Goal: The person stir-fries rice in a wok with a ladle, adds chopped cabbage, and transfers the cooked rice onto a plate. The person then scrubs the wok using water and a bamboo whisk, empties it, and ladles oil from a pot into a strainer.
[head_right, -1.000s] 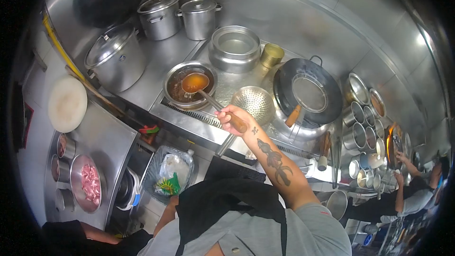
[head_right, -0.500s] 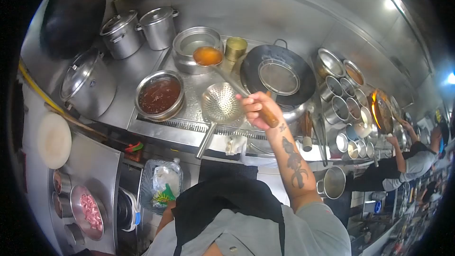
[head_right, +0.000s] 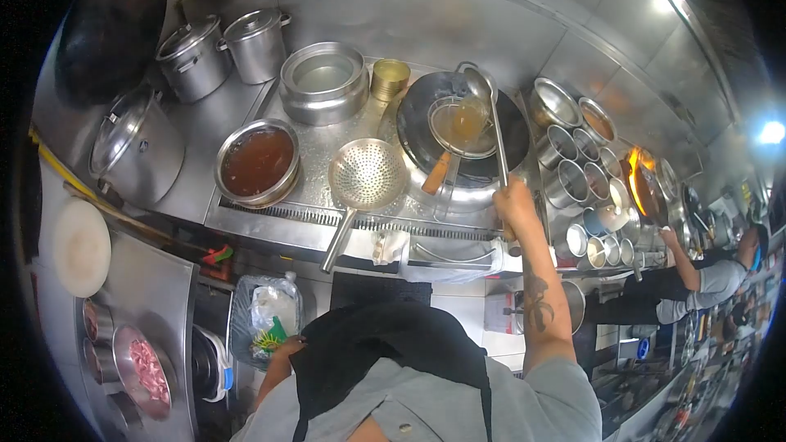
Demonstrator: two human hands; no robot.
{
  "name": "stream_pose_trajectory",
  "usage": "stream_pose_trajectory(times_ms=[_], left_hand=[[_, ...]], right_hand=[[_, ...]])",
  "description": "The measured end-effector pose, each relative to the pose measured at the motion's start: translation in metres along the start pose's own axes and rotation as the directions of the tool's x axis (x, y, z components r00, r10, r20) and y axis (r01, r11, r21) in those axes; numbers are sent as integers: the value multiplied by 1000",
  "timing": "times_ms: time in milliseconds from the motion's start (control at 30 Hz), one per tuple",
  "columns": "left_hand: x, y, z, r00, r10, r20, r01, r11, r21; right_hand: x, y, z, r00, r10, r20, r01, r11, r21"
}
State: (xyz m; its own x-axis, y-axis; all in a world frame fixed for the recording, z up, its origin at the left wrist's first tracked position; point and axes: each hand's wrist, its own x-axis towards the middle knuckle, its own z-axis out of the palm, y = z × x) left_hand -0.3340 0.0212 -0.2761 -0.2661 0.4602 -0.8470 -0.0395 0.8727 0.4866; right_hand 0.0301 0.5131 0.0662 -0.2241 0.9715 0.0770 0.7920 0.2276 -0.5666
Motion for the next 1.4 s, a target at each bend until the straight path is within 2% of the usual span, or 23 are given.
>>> stream_pose_trajectory(times_ms=[67, 167, 267, 333, 433, 533, 600, 633, 667, 700, 733, 767, 833, 933, 967, 1067, 1100, 1133, 1167, 1200, 1267, 1300, 1400], left_hand=[[10, -8, 2, 1000, 15, -17, -14, 996, 91], [42, -33, 2, 998, 56, -37, -39, 934, 354], [66, -69, 1, 976, 172, -132, -83, 858, 507], [58, -79, -1, 967, 143, -211, -37, 897, 440], [79, -100, 6, 962, 164, -216, 14, 766, 643], [76, -114, 20, 963, -91, -255, 150, 963, 223], [55, -116, 22, 952, 131, -278, 6, 896, 443], [45, -118, 25, 933, 238, -270, -55, 836, 546], [43, -124, 32, 950, 65, -304, 28, 956, 292], [40, -130, 40, 951, -109, -289, 119, 993, 17], [40, -137, 47, 936, -267, -227, 208, 944, -255], [43, -148, 47, 970, -218, -108, 184, 948, -262], [42, -161, 56, 955, -259, -141, 180, 891, -417], [39, -170, 57, 942, -310, -132, 199, 828, -524], [38, -173, 56, 938, -324, -120, 212, 814, -540], [49, -179, 55, 921, -367, -133, 233, 789, -568], [58, -182, 51, 956, -260, -135, 214, 933, -288], [64, -181, 44, 982, -156, -104, 159, 987, 19], [68, -180, 40, 997, -64, -42, 74, 944, 321], [70, -181, 35, 991, 106, -77, -50, 849, 526], [46, -151, 17, 899, 437, -24, -213, 484, 849], [50, -152, 19, 877, 468, -108, -177, 525, 832], [43, -135, 13, 847, 518, -125, -194, 518, 833]], right_hand=[[-4, -1, 4, 948, -259, -185, 222, 955, -199], [-14, -40, 4, 966, -248, -66, 254, 963, 94], [-25, -104, 23, 980, -153, 127, 87, 903, 421], [-30, -137, 48, 940, -224, 257, 25, 797, 603], [-29, -168, 101, 862, -232, 452, -137, 750, 647], [-38, -206, 150, 771, -301, 561, -152, 768, 622], [-40, -217, 192, 718, -342, 607, -159, 767, 621], [-41, -220, 209, 712, -363, 601, -85, 806, 586], [-43, -225, 224, 705, -384, 597, -9, 836, 548], [-45, -228, 235, 697, -406, 591, 70, 859, 507], [-48, -233, 241, 685, -403, 607, 79, 869, 488], [-51, -237, 245, 675, -399, 621, 88, 879, 468], [-57, -248, 251, 676, -325, 661, 74, 923, 378], [-52, -256, 258, 568, -229, 791, -211, 888, 409], [-44, -257, 251, 427, -175, 887, -400, 843, 359], [-28, -254, 245, 43, -309, 950, -911, 378, 164], [-25, -248, 244, 12, -411, 912, -935, 318, 155], [-25, -249, 238, 6, -439, 899, -950, 278, 142], [-25, -249, 231, 2, -467, 884, -963, 239, 129], [-25, -249, 224, 2, -496, 869, -973, 198, 115], [-26, -244, 215, 17, -547, 837, -982, 147, 116], [-26, -241, 210, 25, -567, 823, -986, 120, 112], [-25, -233, 190, 65, -623, 779, -990, 59, 129]])
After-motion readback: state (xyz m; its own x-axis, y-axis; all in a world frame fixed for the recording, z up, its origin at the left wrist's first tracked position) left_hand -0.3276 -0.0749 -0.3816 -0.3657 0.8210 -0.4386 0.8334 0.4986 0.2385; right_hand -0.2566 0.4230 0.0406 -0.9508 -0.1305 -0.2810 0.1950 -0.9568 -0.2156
